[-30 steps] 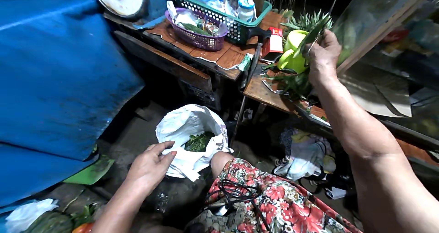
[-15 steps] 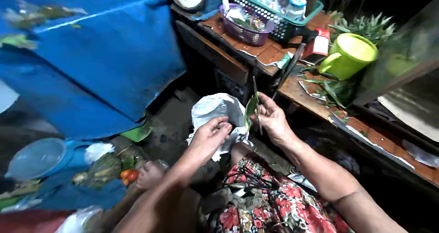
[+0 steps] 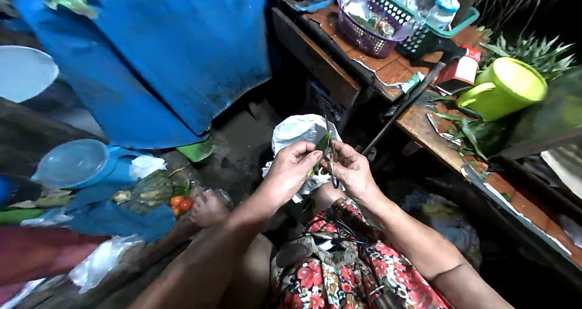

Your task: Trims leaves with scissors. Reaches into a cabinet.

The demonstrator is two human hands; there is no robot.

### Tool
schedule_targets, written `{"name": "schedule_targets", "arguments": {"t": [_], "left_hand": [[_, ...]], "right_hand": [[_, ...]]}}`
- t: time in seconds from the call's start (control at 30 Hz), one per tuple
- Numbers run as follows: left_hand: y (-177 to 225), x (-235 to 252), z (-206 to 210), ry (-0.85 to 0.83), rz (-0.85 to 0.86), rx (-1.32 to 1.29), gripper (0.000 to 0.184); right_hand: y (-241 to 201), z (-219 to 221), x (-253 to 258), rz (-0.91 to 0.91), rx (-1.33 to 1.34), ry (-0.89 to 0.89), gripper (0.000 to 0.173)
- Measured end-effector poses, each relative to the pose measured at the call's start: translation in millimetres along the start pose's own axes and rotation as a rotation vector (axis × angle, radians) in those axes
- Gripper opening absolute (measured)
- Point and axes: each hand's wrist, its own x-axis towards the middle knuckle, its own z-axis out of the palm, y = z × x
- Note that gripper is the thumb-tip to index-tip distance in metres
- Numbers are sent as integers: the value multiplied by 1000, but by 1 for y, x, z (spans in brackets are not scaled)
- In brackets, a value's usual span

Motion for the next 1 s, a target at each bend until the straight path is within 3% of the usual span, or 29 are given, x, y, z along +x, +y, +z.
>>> {"name": "schedule_targets", "arguments": {"t": [0.17, 0.53, 0.83, 1.0], "left_hand": [[9, 3, -7, 74, -120, -28, 11], [9, 5, -10, 97, -137, -12, 14], [5, 1, -10, 28, -159, 12, 12], [10, -1, -11, 123, -159, -9, 13]], "right_hand": [[11, -14, -3, 32, -34, 21, 36], [13, -20, -17, 189, -97, -152, 32], [12, -18, -16, 172, -102, -231, 41], [19, -20, -14, 150, -113, -218, 44]]}}
